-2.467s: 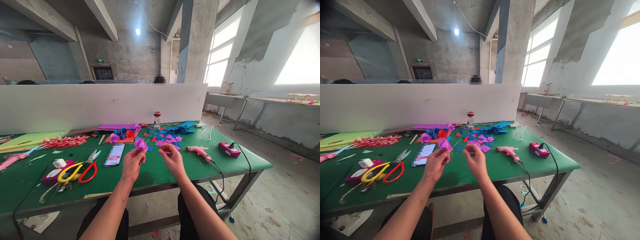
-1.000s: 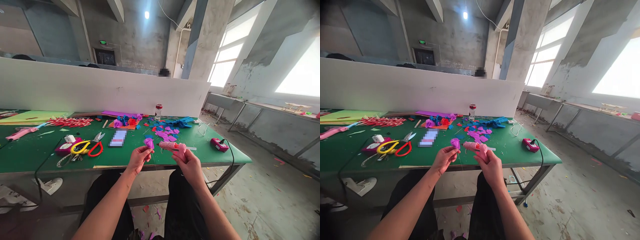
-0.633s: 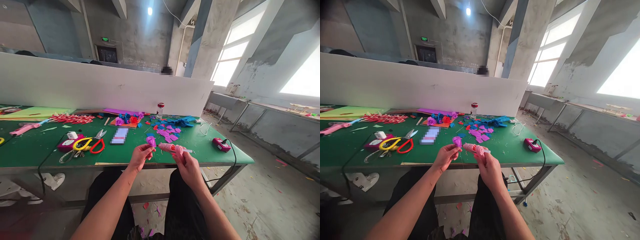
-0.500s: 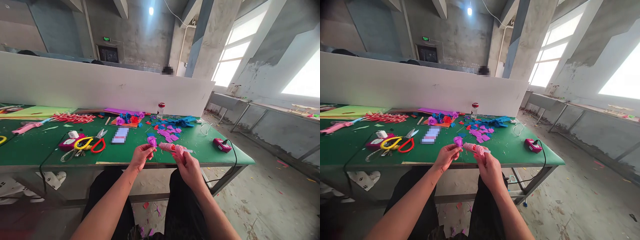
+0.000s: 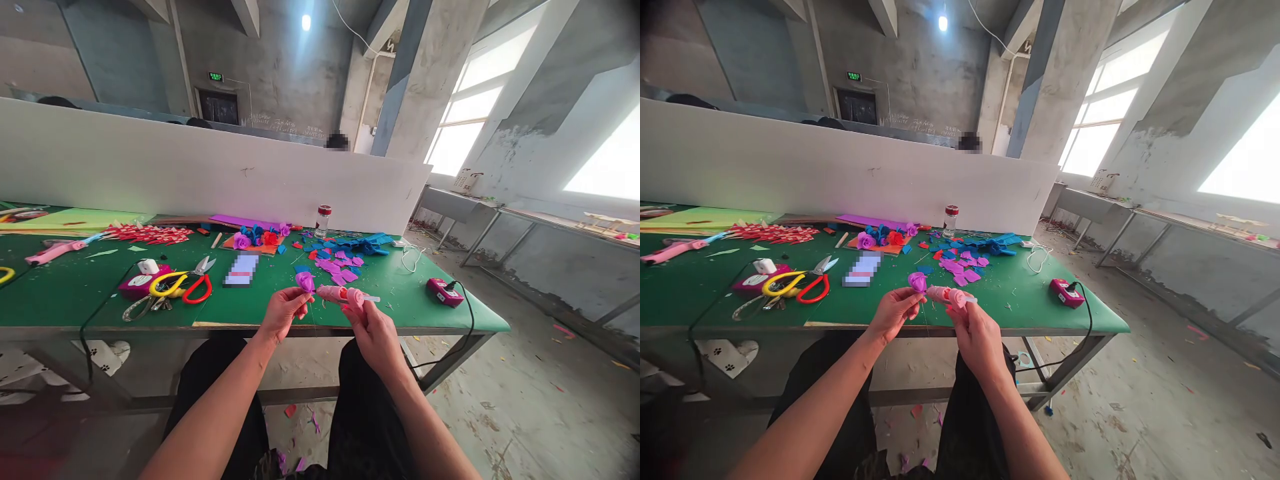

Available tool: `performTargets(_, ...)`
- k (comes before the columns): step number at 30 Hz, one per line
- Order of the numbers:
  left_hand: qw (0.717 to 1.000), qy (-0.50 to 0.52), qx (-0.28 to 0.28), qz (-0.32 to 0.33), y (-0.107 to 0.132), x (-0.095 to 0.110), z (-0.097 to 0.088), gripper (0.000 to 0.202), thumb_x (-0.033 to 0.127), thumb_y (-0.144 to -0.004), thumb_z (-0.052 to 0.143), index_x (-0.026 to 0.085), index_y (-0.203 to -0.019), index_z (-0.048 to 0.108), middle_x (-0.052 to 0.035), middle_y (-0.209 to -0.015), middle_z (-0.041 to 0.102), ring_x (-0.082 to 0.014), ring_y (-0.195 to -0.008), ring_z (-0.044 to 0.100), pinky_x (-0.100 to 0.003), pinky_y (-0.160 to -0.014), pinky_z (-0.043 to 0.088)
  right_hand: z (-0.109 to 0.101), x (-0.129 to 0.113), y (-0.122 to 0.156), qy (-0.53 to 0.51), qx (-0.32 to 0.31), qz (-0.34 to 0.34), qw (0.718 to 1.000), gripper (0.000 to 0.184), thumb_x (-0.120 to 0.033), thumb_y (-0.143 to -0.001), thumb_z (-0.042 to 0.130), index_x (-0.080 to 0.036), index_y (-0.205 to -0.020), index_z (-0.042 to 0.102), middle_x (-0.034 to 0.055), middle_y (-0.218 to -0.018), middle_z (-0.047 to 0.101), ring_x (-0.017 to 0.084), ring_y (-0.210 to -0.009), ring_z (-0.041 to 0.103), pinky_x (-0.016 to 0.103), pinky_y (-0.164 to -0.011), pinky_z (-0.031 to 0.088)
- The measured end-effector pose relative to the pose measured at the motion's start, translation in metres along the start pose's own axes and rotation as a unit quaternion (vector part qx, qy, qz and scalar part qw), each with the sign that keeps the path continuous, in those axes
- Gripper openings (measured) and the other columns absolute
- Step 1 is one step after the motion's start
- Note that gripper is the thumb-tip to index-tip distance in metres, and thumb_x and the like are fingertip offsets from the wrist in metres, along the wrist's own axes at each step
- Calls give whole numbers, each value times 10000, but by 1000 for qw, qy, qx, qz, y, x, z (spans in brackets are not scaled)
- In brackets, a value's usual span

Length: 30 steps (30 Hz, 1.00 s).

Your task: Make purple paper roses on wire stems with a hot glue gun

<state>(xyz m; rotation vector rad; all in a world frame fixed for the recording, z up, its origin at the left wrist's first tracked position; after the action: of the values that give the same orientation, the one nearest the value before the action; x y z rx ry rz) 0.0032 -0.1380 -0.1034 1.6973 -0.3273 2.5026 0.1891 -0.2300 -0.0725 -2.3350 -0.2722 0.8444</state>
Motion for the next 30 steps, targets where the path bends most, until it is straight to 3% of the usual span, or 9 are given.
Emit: performTargets(30,1000,-2,-1,-5,1,3,1,280,354,-619,822,128,-755,726,-67,-691,678,-72,-484,469,-218,-435,301,-1,1,-3,22,11,6,1000,238,-398,-930,417,-213,-846,541,-8,-600,575,149,-485,467,245,-489,291)
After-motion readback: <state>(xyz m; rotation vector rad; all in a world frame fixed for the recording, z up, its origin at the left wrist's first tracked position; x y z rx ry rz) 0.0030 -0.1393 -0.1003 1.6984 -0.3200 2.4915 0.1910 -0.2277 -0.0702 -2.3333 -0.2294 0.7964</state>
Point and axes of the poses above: each hand's wrist, its own y-axis away from the middle knuckle, its own z-axis out of the palm, x = y × z, the point moved 1 cm from there along -y, towards the middle knuckle
